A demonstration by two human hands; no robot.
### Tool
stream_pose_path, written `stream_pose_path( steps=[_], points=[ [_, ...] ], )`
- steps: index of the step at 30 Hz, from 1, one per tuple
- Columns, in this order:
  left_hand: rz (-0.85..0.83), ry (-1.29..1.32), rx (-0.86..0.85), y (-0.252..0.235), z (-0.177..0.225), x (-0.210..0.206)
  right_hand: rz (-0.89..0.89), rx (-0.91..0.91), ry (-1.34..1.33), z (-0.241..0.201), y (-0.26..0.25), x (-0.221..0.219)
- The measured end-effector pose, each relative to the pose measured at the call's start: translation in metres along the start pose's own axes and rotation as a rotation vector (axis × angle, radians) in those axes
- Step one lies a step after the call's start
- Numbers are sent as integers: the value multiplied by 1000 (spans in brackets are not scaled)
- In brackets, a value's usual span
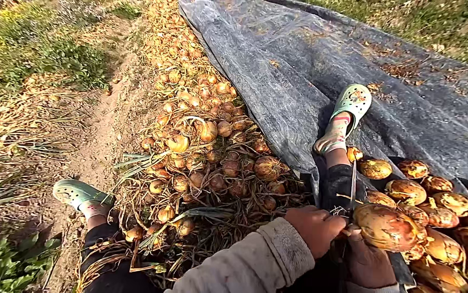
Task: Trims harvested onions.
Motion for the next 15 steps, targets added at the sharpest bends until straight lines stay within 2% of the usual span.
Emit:
stream_pose_path(
  steps=[1,2,4,5,7,9,11,13,15],
  points=[
    [51,-8,1,-12,0,8,-14,63,-2,-12,-8,8],
    [-6,12,150,-22,-11,20,-58,107,-11,-24,-15,18],
    [-51,114,577,-23,-67,49,-155,199,19,-49,-30,43],
    [43,217,776,-10,-103,61,-173,237,55,-57,-36,55],
    [383,477,1088,34,-167,66,-154,240,102,-60,-42,69],
    [618,658,1318,78,-198,62,-124,163,107,-49,-41,70],
    [785,714,1417,105,-224,57,-147,110,86,-38,-35,60],
    [928,712,1380,111,-241,58,-203,72,76,-32,-23,42],
    [995,661,1337,105,-252,63,-238,-8,71,-27,-10,22]
  ],
)
Point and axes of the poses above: each hand's wrist, its own y-axis away from the middle knuckle, its own x-axis out of the back of the hand, z = x × y, the point moved 7 cm from there along -y, towards the middle knuckle, and after that the axes turned 8 degrees about y, right-handed, at the moved point
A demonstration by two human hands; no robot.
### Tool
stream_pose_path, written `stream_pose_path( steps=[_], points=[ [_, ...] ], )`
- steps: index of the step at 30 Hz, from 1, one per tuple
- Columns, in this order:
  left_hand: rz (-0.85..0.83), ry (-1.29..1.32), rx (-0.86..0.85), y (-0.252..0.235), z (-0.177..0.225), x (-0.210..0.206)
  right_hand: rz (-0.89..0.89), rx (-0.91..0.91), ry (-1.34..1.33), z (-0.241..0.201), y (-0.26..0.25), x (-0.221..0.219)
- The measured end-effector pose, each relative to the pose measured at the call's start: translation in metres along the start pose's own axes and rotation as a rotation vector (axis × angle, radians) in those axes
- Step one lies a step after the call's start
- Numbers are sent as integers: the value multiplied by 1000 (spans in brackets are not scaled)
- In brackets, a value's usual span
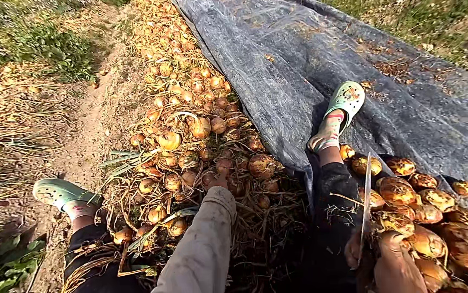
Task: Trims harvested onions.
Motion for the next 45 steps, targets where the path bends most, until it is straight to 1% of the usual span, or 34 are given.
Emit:
stream_pose_path(
  steps=[2,4,6,8,10,11,13,14,15,17,18,20,21,22,24,25,27,28,30,32,33,34,35,36,37,38,39,40,42,44,45],
  points=[
    [26,-32,-47,-3,3,-3,-66,-140,-29,7,9,-25],
    [34,-66,-72,7,8,-4,-155,-300,-86,23,19,-49],
    [-36,-92,-110,21,14,-5,-245,-469,-127,49,31,-69],
    [-107,-137,-227,38,17,3,-332,-643,-124,73,47,-83],
    [-202,-172,-455,62,22,10,-407,-767,-85,85,58,-95],
    [-269,-187,-595,79,24,12,-445,-800,-81,89,61,-100],
    [-402,-258,-950,119,22,14,-477,-814,-127,92,64,-106],
    [-468,-324,-1100,144,20,13,-478,-802,-167,92,64,-107],
    [-542,-427,-1201,170,16,11,-475,-777,-212,92,63,-107],
    [-677,-654,-1287,211,0,9,-410,-730,-291,94,60,-105],
    [-750,-758,-1256,224,-11,9,-321,-718,-321,97,59,-102],
    [-895,-939,-1077,236,-35,8,-117,-708,-315,103,60,-94],
    [-940,-1002,-992,236,-44,8,-48,-709,-295,103,62,-91],
    [-945,-1031,-972,236,-48,8,-10,-703,-284,103,62,-88],
    [-919,-1008,-1038,237,-43,3,46,-662,-303,98,57,-84],
    [-929,-1001,-1036,238,-39,-2,76,-619,-320,93,54,-81],
    [-1031,-1036,-913,242,-29,-19,142,-476,-336,76,45,-69],
    [-1078,-1017,-911,247,-22,-31,166,-361,-316,65,39,-58],
    [-1153,-920,-992,263,-5,-57,230,-78,-248,38,28,-32],
    [-1142,-701,-1168,282,12,-79,251,154,-151,15,20,-2],
    [-1086,-570,-1263,288,19,-89,242,208,-102,7,16,12],
    [-1021,-502,-1302,286,23,-98,234,218,-78,-1,13,24],
    [-977,-546,-1232,274,21,-107,227,196,-75,-10,10,36],
    [-944,-703,-1082,253,15,-115,223,190,-52,-18,7,50],
    [-936,-943,-870,226,5,-121,244,211,-27,-25,5,64],
    [-916,-1140,-703,195,-6,-122,267,229,11,-30,3,74],
    [-895,-1272,-605,165,-16,-122,262,233,33,-30,0,80],
    [-887,-1365,-576,139,-26,-120,230,213,39,-26,-1,82],
    [-947,-1482,-615,102,-39,-118,177,159,-13,-15,-1,69],
    [-1061,-1599,-657,89,-45,-119,146,95,-97,-1,4,47],
    [-1090,-1658,-656,89,-46,-120,130,60,-124,4,8,36]
  ],
)
Point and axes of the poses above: each hand's wrist, its own y-axis away from the middle knuckle, its own x-axis out of the back of the hand, z = x × y, the point moved 7 cm from there along -y, towards the middle knuckle, and after that the axes turned 8 degrees about y, right-handed, at the moved point
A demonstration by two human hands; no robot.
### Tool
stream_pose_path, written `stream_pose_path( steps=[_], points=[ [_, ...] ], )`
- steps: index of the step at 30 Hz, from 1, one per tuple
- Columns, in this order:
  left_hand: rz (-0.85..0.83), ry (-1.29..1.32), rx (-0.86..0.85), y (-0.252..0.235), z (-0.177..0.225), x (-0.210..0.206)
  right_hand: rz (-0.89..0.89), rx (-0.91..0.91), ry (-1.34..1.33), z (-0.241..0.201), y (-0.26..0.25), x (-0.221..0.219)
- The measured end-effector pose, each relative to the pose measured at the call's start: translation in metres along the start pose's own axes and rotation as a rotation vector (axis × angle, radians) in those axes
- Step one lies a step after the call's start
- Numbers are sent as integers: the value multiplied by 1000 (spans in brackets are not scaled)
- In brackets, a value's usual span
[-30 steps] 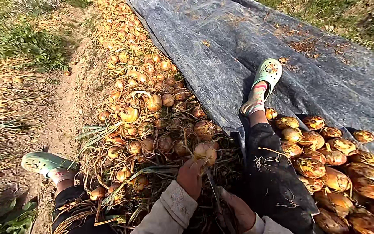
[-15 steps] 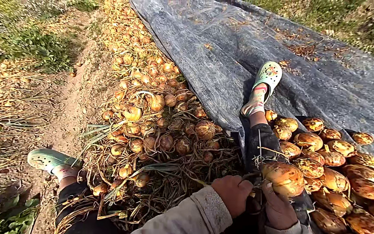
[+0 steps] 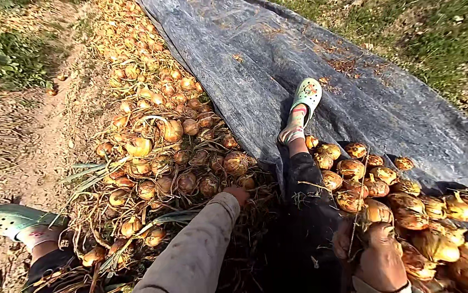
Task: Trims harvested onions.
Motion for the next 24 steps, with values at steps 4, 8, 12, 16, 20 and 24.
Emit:
stream_pose_path(
  steps=[4,8,12,16,20,24],
  points=[
    [-15,-36,77,4,-4,-5,-51,-118,-24,14,17,-31],
    [42,-19,205,22,-26,5,-133,-115,-20,19,19,-38],
    [223,217,128,58,-42,10,-216,-280,19,34,24,-50],
    [512,812,-35,115,-26,6,-354,-396,162,48,36,-70],
    [612,1104,-225,159,6,-8,-475,-283,431,43,40,-94],
    [704,908,-418,185,29,-11,-430,-43,475,24,39,-107]
  ],
)
Point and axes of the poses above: each hand's wrist, its own y-axis away from the middle knuckle, its own x-axis out of the back of the hand, z = x × y, the point moved 7 cm from there along -y, towards the middle knuckle, and after that the axes turned 8 degrees about y, right-handed, at the moved point
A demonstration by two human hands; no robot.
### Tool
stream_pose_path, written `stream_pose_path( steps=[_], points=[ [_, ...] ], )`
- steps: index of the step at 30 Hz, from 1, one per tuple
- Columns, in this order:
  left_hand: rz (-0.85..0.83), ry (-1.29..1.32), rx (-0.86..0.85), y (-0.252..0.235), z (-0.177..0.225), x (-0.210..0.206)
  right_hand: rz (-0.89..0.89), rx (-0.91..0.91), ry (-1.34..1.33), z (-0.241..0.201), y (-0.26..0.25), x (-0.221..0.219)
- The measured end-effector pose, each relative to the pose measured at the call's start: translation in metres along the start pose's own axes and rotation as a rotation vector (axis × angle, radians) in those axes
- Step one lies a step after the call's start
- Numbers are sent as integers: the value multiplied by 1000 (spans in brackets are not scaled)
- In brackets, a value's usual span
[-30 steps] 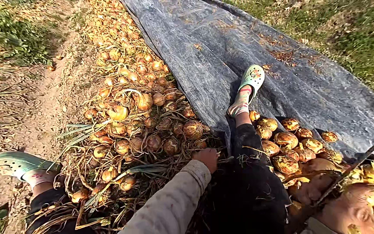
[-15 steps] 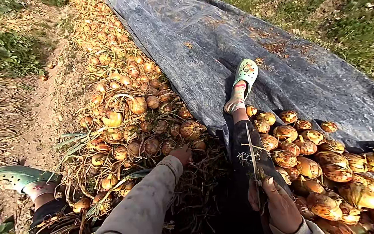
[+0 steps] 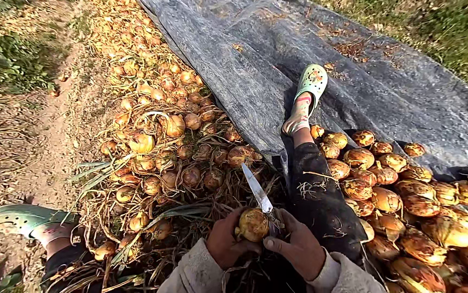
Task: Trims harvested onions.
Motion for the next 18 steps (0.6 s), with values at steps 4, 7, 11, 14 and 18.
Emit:
stream_pose_path(
  steps=[4,7,11,14,18],
  points=[
    [-92,0,-113,11,4,-5,71,78,-27,-5,2,7],
    [-79,-27,-202,18,0,-1,-7,10,-87,-4,5,5],
    [37,-257,-314,27,5,2,-92,-104,-269,6,11,-8],
    [141,-394,-438,37,8,5,-142,-209,-384,20,15,-18],
    [212,-406,-484,38,7,15,-258,-278,-527,23,20,-30]
  ],
)
Point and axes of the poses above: each hand's wrist, its own y-axis away from the middle knuckle, its own x-axis out of the back of the hand, z = x × y, the point moved 7 cm from there along -y, towards the middle knuckle, and after that the axes turned 8 degrees about y, right-handed, at the moved point
